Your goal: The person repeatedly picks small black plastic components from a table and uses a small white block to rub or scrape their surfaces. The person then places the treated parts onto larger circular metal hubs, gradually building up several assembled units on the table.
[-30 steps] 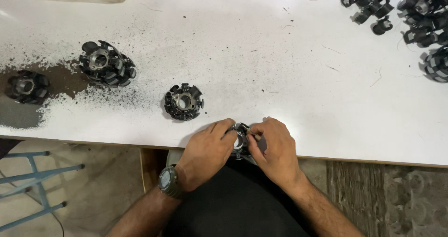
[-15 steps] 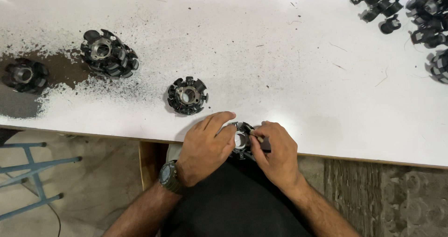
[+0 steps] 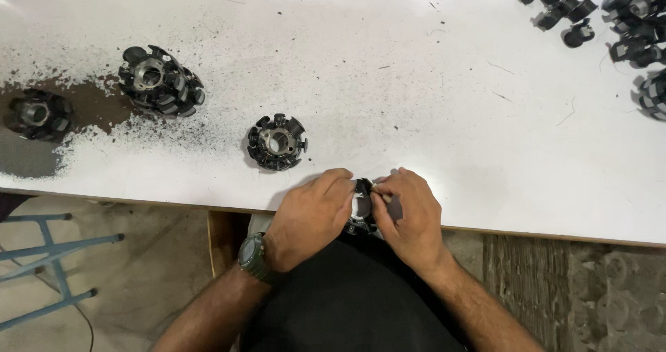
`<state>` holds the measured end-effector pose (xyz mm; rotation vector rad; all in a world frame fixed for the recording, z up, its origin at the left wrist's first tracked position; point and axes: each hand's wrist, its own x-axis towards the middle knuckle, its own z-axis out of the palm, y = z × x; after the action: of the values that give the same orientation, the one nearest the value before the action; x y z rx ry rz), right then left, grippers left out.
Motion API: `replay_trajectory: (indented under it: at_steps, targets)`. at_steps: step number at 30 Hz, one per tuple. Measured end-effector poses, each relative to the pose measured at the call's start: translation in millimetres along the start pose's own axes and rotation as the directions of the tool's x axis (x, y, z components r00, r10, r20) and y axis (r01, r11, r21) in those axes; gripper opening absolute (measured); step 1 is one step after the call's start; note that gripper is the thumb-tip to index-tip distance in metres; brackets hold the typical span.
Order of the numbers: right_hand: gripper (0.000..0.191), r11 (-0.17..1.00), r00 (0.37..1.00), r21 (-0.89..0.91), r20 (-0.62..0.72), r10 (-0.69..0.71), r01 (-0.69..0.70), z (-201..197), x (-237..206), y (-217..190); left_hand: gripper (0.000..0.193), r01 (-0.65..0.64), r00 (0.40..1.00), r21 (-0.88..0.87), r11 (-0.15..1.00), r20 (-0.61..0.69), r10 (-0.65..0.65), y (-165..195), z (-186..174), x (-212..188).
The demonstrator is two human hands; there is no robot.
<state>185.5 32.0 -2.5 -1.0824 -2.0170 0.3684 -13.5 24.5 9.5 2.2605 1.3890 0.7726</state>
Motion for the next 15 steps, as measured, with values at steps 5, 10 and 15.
replay_trajectory:
  at_steps: [5, 10, 15]
  targets:
    - [0.027, 0.995, 0.997, 0.071, -0.04, -0.068, 0.07, -0.6, -14.4, -7.1, 0.019, 0.004, 0.996, -0.016, 1.0, -0.09, -0.005, -1.6, 2.0, -8.1]
    - [0.028, 0.998, 0.999, 0.032, -0.006, -0.051, 0.051, 2.5, -17.1, -7.8, 0.019, -0.006, 0.994, -0.022, 1.0, -0.114, 0.004, 0.8, 1.9, -7.6]
    - [0.029, 0.999, 0.999, 0.01, -0.001, -0.043, 0.043, 4.1, -16.7, -6.6, 0.014, 0.016, 0.993, -0.005, 1.0, -0.114, -0.016, 1.1, 2.1, -7.0]
